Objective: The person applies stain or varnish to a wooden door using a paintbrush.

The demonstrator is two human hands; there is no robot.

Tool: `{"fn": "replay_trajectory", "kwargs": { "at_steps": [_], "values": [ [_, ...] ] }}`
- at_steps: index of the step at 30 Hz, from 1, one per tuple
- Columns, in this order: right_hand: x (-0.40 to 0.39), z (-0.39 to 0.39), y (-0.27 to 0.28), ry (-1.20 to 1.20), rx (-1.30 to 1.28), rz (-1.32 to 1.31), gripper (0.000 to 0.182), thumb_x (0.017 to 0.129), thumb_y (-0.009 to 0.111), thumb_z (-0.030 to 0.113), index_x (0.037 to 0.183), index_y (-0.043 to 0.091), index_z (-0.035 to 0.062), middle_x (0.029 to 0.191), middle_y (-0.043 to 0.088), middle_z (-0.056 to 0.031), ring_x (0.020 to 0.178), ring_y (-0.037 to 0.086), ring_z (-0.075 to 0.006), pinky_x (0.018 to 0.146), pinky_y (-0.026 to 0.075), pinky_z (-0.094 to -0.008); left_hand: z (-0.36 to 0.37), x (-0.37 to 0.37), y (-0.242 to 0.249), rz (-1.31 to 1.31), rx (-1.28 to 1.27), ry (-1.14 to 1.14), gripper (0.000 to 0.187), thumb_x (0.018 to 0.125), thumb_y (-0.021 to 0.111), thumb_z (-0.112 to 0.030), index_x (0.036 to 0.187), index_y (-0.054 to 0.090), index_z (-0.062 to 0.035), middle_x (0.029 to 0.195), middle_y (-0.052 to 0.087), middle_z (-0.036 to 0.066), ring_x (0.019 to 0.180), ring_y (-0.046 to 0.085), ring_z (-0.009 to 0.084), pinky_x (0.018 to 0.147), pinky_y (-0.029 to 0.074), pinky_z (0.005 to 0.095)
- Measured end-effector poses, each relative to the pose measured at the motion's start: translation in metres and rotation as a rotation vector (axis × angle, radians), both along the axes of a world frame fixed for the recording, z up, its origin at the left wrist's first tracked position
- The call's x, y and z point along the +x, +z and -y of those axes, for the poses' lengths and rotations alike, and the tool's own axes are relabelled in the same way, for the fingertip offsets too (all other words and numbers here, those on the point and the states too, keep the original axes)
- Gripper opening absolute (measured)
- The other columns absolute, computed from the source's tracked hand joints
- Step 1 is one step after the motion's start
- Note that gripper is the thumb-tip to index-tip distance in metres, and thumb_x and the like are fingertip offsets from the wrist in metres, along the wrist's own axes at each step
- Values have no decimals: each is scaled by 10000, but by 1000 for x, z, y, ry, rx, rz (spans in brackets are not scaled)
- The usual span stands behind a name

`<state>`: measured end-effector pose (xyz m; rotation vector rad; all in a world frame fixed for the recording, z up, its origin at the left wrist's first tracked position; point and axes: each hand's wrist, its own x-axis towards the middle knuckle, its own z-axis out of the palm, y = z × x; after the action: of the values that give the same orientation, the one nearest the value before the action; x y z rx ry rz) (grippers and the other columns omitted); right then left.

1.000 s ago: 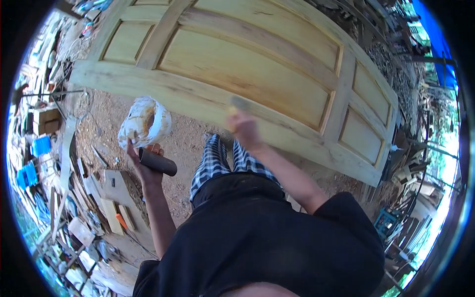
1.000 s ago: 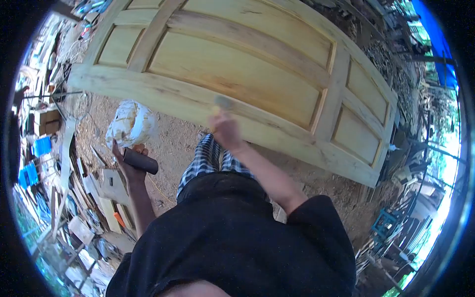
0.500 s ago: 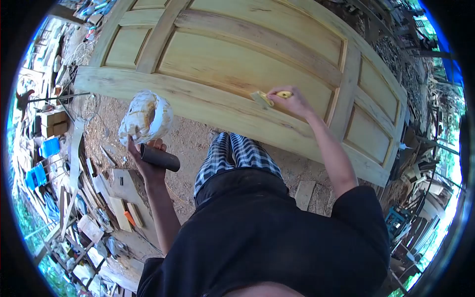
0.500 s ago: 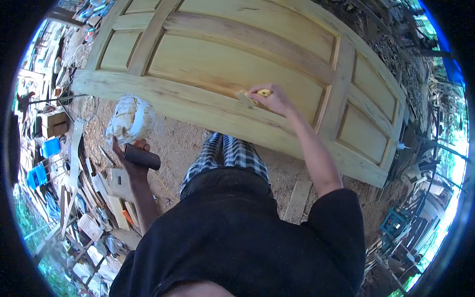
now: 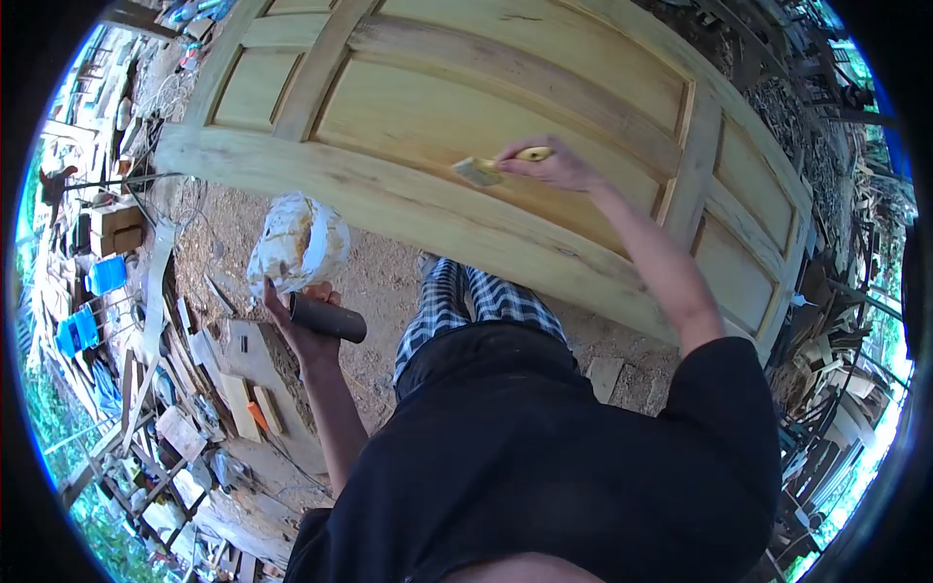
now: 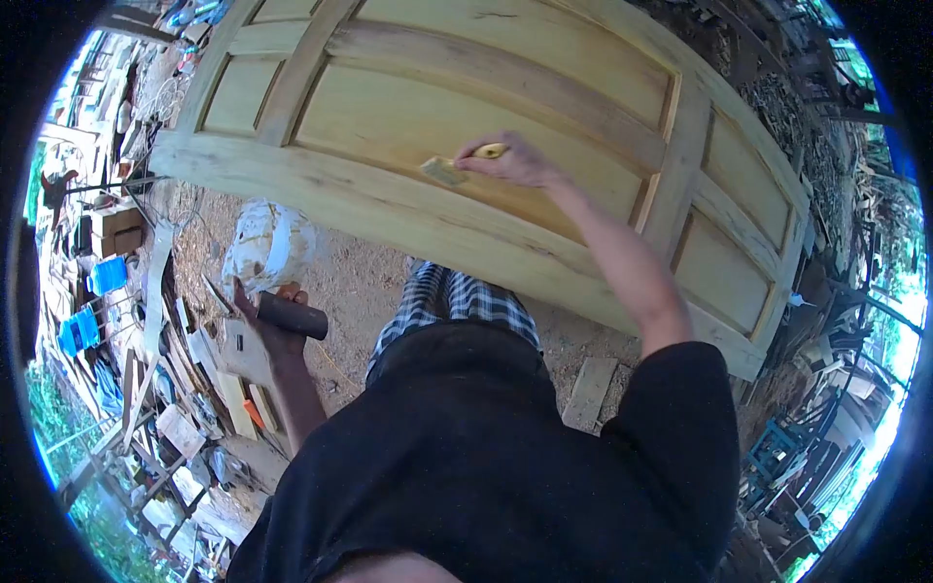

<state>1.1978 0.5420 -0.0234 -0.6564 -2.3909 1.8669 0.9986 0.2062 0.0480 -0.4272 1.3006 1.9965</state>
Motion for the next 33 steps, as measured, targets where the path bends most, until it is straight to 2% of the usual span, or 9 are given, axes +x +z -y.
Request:
{"fn": "replay_trajectory", "kwargs": {
  "at_steps": [8, 13, 15, 19, 21, 24, 28, 30, 33],
  "values": [
    [40, 24, -35, 25, 270, -14, 134, 797, 638, 166, 873, 655, 58, 884, 657, -59, 831, 612, -181, 788, 466, -297, -14, -2, 3, -10, 69, -100, 508, 763, 561, -559, 1041, 482, -141, 644, 453, -6, 552, 441, 123, 524, 371, 259],
    [114, 57, 0, 26, 463, 164, 161, 772, 645, 197, 849, 655, 56, 831, 651, -90, 770, 624, -206, 704, 476, -318, -14, -5, -6, 62, 44, -90, 544, 768, 554, -554, 1083, 444, -125, 701, 479, 18, 574, 459, 130, 537, 387, 270],
    [121, 65, 40, -106, 235, 437, 163, 773, 637, 189, 828, 643, 36, 751, 638, -93, 691, 621, -232, 651, 479, -321, -15, -6, -5, 41, 43, -116, 555, 770, 547, -561, 1095, 443, -123, 716, 487, 18, 581, 463, 130, 541, 391, 271],
    [151, 73, 65, -293, -111, 397, 180, 769, 639, 199, 815, 640, 25, 701, 628, -117, 651, 617, -265, 613, 480, -330, -25, -8, -4, 12, 21, -168, 582, 771, 542, -571, 1123, 440, -120, 734, 494, 13, 594, 469, 129, 549, 396, 269],
    [168, 77, 46, -534, 537, 570, 143, 762, 633, 191, 829, 661, 69, 753, 641, -119, 656, 621, -261, 607, 488, -328, -32, -11, -6, 6, 38, -190, 580, 773, 542, -572, 1122, 440, -120, 734, 490, 10, 594, 469, 129, 549, 395, 270],
    [155, 96, -2, -476, 760, 755, 140, 789, 566, 199, 818, 670, 108, 740, 634, -129, 686, 625, -269, 620, 490, -363, -36, -19, -11, -19, 49, -234, 578, 778, 539, -573, 1127, 437, -123, 737, 483, 5, 595, 466, 127, 546, 391, 269],
    [54, 159, -9, -511, 542, 69, 98, 764, 601, 119, 820, 638, 48, 783, 633, -139, 725, 628, -251, 640, 486, -327, -50, -20, -4, -63, 98, -314, 570, 787, 529, -575, 1139, 430, -138, 755, 476, 3, 591, 454, 121, 536, 380, 265],
    [24, 159, 18, -509, -431, 31, 121, 785, 632, 119, 867, 638, 30, 811, 650, -115, 728, 623, -183, 645, 482, -291, -55, -21, -2, -52, 102, -327, 571, 788, 528, -574, 1150, 426, -145, 761, 473, 5, 584, 443, 119, 528, 373, 264],
    [53, 111, 20, -609, 86, -49, 156, 819, 622, 162, 903, 639, 32, 830, 659, -84, 730, 599, -121, 622, 480, -274, -56, -24, -1, -81, 135, -330, 580, 789, 523, -577, 1169, 426, -151, 801, 501, 17, 596, 455, 129, 531, 377, 268]
  ]
}}
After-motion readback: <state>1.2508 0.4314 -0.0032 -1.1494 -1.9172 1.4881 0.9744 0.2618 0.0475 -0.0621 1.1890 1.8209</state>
